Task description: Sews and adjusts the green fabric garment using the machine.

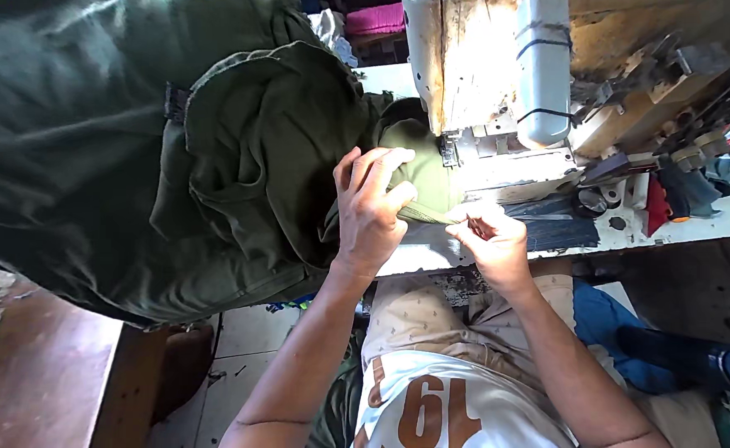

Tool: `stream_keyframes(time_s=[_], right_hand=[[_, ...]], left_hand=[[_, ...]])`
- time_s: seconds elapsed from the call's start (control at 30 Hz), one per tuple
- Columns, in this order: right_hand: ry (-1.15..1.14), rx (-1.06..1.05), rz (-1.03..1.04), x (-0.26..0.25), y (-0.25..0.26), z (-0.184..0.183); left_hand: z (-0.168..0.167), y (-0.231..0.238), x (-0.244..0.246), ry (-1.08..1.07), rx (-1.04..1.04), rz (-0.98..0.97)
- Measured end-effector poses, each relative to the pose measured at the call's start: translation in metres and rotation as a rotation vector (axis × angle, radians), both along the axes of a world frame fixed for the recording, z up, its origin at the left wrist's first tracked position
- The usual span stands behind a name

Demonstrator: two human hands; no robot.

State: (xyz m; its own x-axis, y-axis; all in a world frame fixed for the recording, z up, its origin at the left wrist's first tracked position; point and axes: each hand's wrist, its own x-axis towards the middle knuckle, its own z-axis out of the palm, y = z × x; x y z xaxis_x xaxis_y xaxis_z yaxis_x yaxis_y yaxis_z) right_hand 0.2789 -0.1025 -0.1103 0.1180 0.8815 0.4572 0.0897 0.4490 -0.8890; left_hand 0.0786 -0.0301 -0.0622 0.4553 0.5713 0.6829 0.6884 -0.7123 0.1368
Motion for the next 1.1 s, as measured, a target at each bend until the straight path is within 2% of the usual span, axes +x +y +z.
stream_keyframes(time_s=[1.1], right_hand=[[-0.047, 0.034, -0.055, 0.003, 0.018, 0.009]], left_hand=[[0.001, 0.008, 0.004, -0.011, -0.040, 0.003]])
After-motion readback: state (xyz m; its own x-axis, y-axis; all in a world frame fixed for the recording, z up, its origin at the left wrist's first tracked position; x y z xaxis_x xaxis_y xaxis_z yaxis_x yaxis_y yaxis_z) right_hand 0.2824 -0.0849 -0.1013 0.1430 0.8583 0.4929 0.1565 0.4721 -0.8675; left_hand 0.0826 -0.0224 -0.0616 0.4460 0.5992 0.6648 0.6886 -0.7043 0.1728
